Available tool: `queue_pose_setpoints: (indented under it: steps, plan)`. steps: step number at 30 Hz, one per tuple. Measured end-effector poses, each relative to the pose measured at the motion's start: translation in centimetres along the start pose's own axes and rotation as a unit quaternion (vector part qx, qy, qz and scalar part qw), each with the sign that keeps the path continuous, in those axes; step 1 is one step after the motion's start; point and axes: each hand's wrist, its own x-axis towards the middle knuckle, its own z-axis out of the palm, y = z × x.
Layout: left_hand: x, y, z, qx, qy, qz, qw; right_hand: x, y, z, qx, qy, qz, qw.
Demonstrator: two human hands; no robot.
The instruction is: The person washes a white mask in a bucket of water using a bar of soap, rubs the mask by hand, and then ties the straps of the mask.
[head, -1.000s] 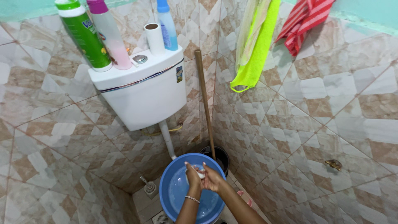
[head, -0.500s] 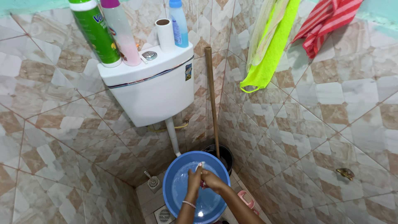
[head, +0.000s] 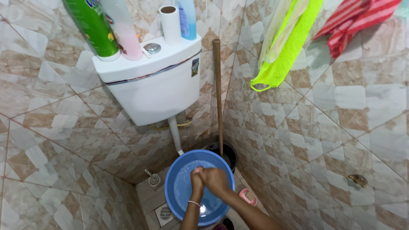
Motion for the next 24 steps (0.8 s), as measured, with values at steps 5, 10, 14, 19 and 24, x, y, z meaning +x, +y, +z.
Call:
queue_pose_setpoints:
  steps: [5, 10, 14, 19, 24]
  plan:
    - [-0.3, -1.1, 1.6, 0.069, 0.055, -0.009, 0.996, 2.2, 1.0, -0.9, 0.010, 0.058, -0.140, 0.988]
    - [0.9, -1.2, 1.2, -0.204, -0.039, 0.012, 0.978, 2.1, 1.5, 1.4, -0.033, 0.141, -0.238, 0.961]
    - [-0.2, -1.5, 1.5, 0.120, 0.061, 0.027, 0.991, 2.6, 3.4, 2.1, 0.027, 0.039, -0.046, 0.998]
    - [0.9, -1.1, 1.3, 0.131, 0.000, 0.128, 0.983, 2.4, 3.6, 2.1, 0.028, 0.122, -0.221, 0.967]
    - [2.4, -0.9, 1.5, 0.136, -0.063, 0.171, 0.974, 1.9, 4.0, 2.9, 0.052, 0.143, -0.149, 0.977]
